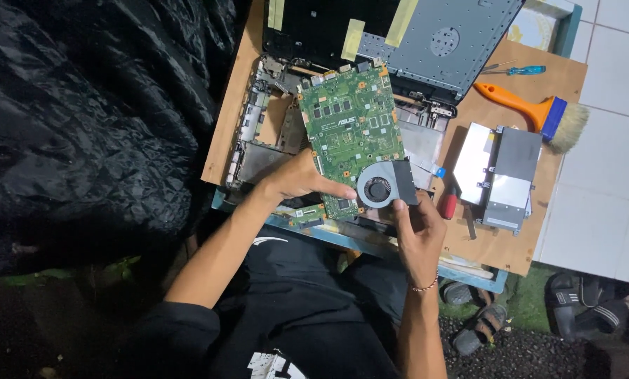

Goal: The person uses a screwdriver to remove screws from a laptop motherboard, lifts the board to inspect it, and then places it back into the laptop chassis. They continue to use the screwdriver to secure the motherboard in place.

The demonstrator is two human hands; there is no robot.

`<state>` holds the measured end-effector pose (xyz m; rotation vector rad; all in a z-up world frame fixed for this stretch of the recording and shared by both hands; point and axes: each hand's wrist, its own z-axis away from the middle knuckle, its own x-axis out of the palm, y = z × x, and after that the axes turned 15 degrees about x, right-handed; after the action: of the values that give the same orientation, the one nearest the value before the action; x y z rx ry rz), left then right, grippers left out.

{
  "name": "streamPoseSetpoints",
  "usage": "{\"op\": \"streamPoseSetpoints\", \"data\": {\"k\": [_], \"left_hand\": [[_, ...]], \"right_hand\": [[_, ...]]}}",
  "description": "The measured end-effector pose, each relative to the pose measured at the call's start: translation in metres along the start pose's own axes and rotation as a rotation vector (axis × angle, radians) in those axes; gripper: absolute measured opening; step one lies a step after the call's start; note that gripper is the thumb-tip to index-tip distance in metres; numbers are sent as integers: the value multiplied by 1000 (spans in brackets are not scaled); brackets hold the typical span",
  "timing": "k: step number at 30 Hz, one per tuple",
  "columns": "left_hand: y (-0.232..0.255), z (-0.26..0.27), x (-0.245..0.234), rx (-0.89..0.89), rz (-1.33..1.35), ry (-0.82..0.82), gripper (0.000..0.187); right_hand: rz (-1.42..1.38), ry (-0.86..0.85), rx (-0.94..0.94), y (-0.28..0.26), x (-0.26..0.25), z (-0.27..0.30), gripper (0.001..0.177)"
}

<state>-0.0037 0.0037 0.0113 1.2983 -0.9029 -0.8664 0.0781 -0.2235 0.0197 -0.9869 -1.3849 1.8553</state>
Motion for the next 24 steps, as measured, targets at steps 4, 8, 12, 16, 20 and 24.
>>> {"op": "streamPoseSetpoints", "data": {"k": [4, 8, 12, 16, 20, 24], "left_hand": [[0, -1, 0, -3, -18, -5, 103], [-1, -1, 0, -3, -53, -20, 104], [-3, -2, -1, -5, -90, -43, 105], [-3, -3, -1, -1, -113, -55, 106], [-3, -2, -1, -6, -142, -70, 107], [-3, -2, -1, -7, -176, -80, 108]], "right_hand": [[-5, -9, 19, -5, -1, 1, 8], [1, -3, 24, -16, 2, 2, 6], [36, 9, 9, -25, 7, 1, 6], [55, 7, 3, -26, 7, 3, 8], [57, 10, -4, -21, 6, 4, 8], [39, 8, -3, -16, 4, 3, 9]]}}
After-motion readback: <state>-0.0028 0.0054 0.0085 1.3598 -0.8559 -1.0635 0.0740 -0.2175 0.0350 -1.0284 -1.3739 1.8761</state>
